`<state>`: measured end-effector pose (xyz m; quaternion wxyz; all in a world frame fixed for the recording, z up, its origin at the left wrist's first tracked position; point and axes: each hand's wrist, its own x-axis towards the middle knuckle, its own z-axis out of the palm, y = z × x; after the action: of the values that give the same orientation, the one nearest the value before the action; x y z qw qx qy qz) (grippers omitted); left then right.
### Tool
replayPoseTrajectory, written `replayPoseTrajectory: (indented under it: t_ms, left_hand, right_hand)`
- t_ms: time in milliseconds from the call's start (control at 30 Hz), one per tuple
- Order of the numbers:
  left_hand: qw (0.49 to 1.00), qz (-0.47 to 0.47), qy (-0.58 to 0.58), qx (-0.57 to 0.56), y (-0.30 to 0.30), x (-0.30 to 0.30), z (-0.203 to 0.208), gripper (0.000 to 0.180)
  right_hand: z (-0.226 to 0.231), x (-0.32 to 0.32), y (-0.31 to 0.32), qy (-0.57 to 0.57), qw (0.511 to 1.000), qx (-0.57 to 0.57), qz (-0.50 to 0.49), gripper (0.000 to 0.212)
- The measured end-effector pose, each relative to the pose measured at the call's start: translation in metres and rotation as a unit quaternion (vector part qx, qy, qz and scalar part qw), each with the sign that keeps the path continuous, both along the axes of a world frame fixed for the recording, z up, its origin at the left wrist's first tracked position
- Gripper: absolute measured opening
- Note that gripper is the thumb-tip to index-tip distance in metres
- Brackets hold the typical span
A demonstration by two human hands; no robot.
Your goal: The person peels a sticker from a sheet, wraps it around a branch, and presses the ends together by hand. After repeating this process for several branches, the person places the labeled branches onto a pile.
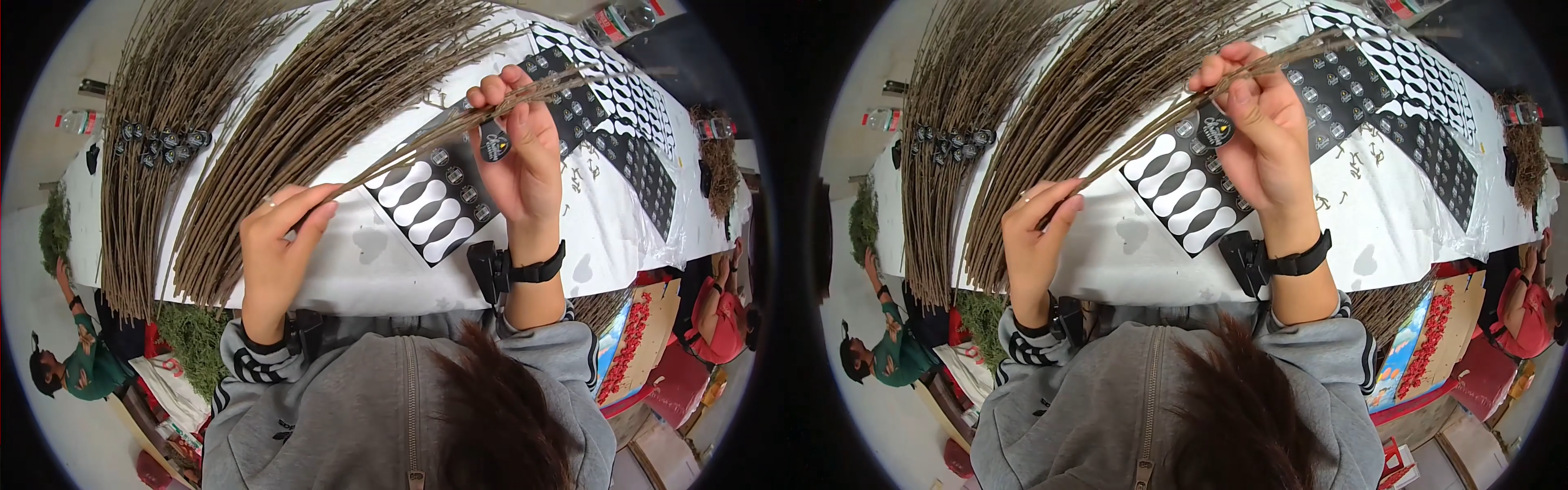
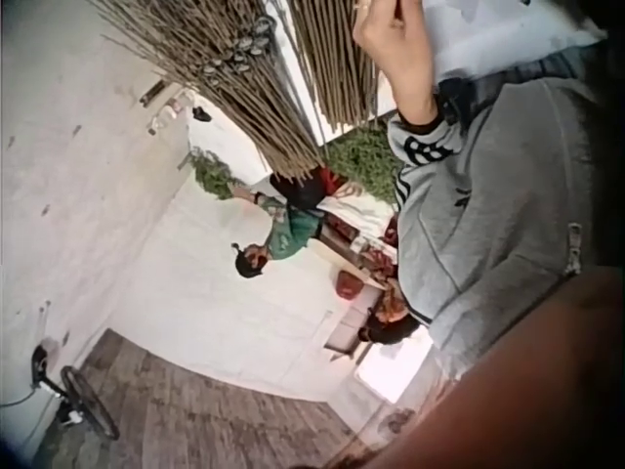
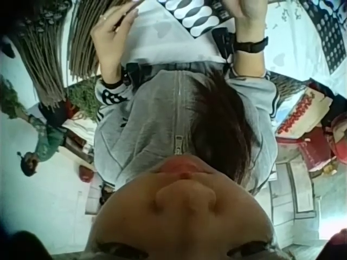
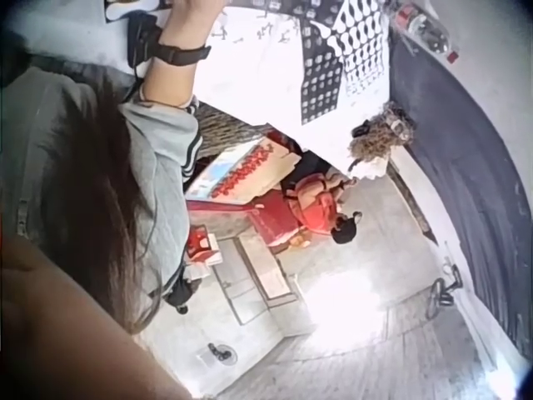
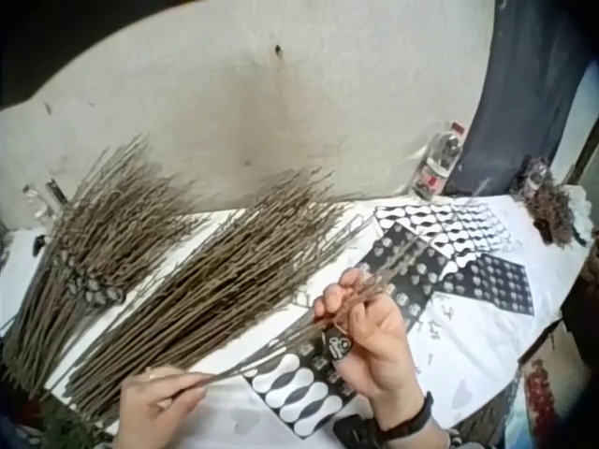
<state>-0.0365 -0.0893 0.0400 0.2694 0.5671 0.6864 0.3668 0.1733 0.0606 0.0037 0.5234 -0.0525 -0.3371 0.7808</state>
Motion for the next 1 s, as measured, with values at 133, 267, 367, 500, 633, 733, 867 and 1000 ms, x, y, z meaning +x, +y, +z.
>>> replayPoseTrajectory:
  t_ms: [133, 267, 367, 500, 633, 733, 867, 1000]
  left_hand:
    - [0.978, 0.078, 0.136, 0.137, -0.008, -0.018, 0.008, 0.019]
    - [0.924, 0.186, 0.218, 0.255, -0.027, -0.083, 0.018, 0.018]
    - [0.869, 0.304, 0.243, 0.305, -0.058, -0.128, 0.051, 0.019]
    - [0.771, 0.39, 0.378, 0.332, -0.079, -0.16, 0.105, 0.021]
    - [0.723, 0.395, 0.434, 0.364, -0.096, -0.214, 0.133, 0.021]
    - [0.763, 0.292, 0.411, 0.405, -0.093, -0.278, 0.11, 0.018]
    - [0.814, 0.334, 0.38, 0.285, -0.093, -0.348, 0.028, 0.019]
    - [0.844, 0.345, 0.376, 0.167, -0.086, -0.372, -0.026, 0.023]
  right_hand:
    - [0.015, -0.005, -0.006, -0.042, 0.999, 0.019, -0.012, 0.051]
    - [0.026, -0.006, -0.014, -0.092, 0.995, 0.009, -0.047, 0.059]
    - [0.022, -0.005, -0.017, -0.129, 0.99, 0.032, -0.053, 0.06]
    - [0.017, 0.0, -0.016, -0.165, 0.983, 0.058, -0.059, 0.058]
    - [0.019, -0.002, -0.016, -0.179, 0.979, 0.06, -0.076, 0.053]
    - [0.017, 0.0, -0.015, -0.173, 0.979, 0.06, -0.095, 0.05]
    - [0.01, -0.002, -0.011, -0.192, 0.973, 0.102, -0.079, 0.05]
    - [0.008, -0.004, -0.013, -0.209, 0.967, 0.114, -0.094, 0.047]
